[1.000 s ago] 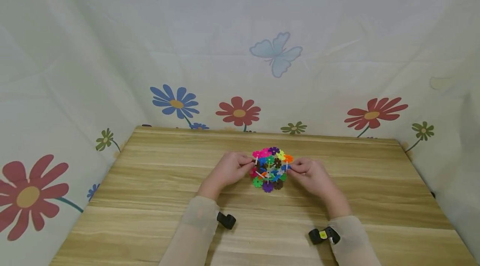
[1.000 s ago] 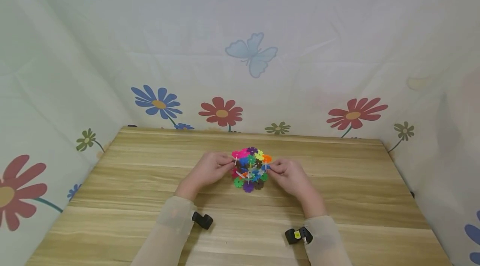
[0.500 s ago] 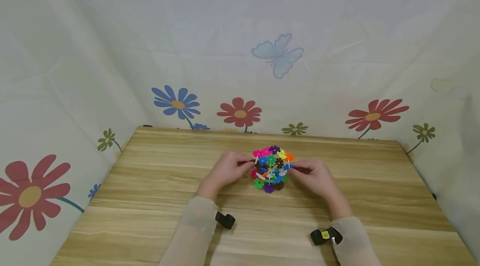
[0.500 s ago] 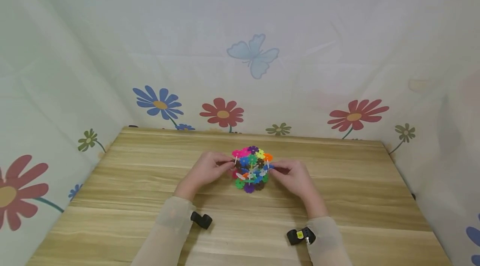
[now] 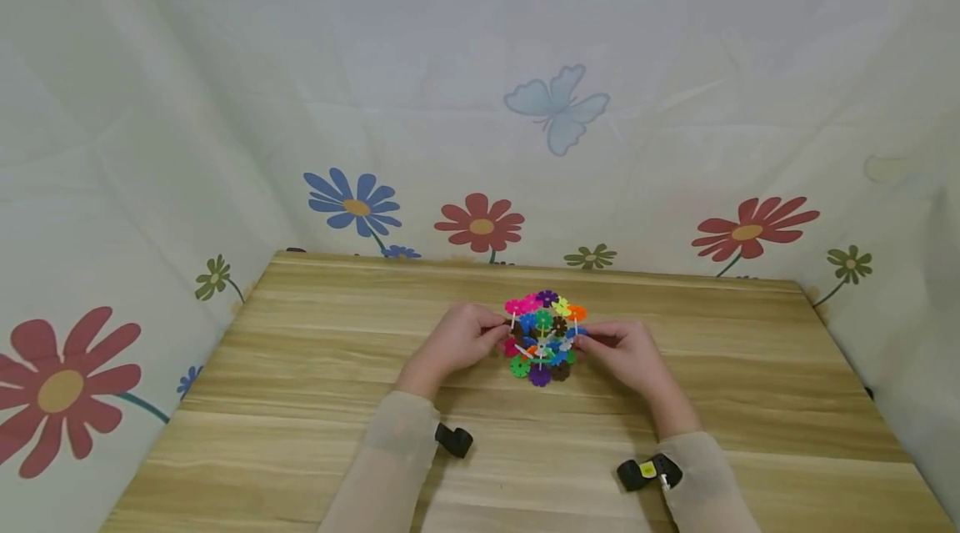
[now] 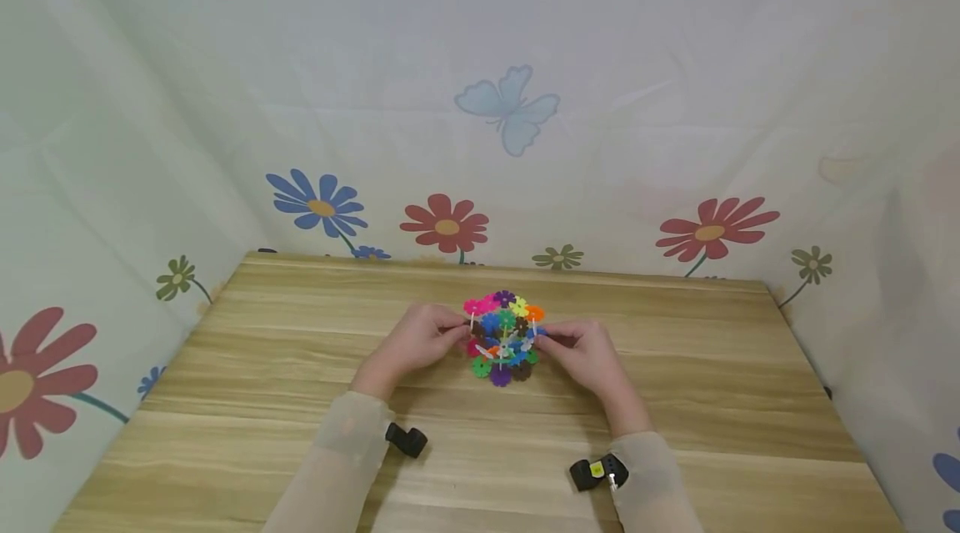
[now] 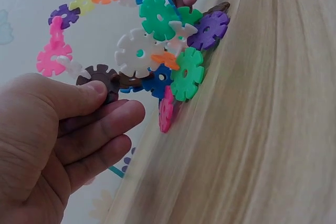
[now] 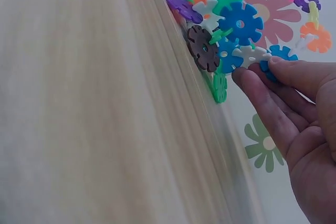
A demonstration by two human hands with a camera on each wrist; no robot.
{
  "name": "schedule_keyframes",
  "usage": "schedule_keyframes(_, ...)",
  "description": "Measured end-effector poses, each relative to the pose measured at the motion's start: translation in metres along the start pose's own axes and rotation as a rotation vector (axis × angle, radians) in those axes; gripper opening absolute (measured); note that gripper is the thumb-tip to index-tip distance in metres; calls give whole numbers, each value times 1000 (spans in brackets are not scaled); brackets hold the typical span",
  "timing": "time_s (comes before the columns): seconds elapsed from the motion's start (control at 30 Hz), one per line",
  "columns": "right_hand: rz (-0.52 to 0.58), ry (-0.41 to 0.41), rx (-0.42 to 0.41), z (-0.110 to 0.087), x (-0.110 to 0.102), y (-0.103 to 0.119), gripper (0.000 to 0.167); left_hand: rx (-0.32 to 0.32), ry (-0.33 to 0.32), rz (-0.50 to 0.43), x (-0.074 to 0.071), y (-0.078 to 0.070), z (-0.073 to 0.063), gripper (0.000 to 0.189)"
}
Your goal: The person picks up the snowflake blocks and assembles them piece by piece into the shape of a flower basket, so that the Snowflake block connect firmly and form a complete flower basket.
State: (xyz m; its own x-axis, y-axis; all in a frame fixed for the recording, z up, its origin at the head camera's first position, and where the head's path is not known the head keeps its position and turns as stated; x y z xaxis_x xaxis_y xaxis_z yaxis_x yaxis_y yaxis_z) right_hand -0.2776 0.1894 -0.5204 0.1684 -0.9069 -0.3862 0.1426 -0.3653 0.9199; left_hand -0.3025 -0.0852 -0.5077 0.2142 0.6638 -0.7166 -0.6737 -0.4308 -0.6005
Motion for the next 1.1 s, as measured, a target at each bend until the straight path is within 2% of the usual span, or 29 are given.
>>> schedule_keyframes(0.23,51,17,34,2,3,-2,15,34,60,110,2,-1,3,20)
schedule_keyframes(0.43,-14,-13,-3,2,2,-2,13,65,105,205,1,-6,6,23)
schedule_keyframes(0.87,-18,-28,-45,1,1,-2,11,30,147,263,1,-17,9,16)
schedule_keyframes(1.0,-28,-36,-35,1,-1,-3,11,17,146,236,2,-16,8,16)
schedule_keyframes(1.1,-14,-34,-8,1,-2,-5,12,1,129,171,3,-11,6,17)
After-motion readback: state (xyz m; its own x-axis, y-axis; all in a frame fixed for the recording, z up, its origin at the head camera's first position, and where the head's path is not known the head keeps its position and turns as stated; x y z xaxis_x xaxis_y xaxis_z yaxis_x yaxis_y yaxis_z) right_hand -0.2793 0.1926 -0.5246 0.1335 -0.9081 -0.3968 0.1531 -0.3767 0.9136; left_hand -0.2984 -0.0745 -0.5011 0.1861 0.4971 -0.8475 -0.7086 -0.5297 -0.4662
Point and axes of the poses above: each hand's wrist, its own z-axis towards the middle knuckle, its own x-axis out of the palm, y = z × x, the point moved 4 cm from there along z, towards the middle knuckle, and after that the axes turned 9 degrees about x, right-handed, at the moved point
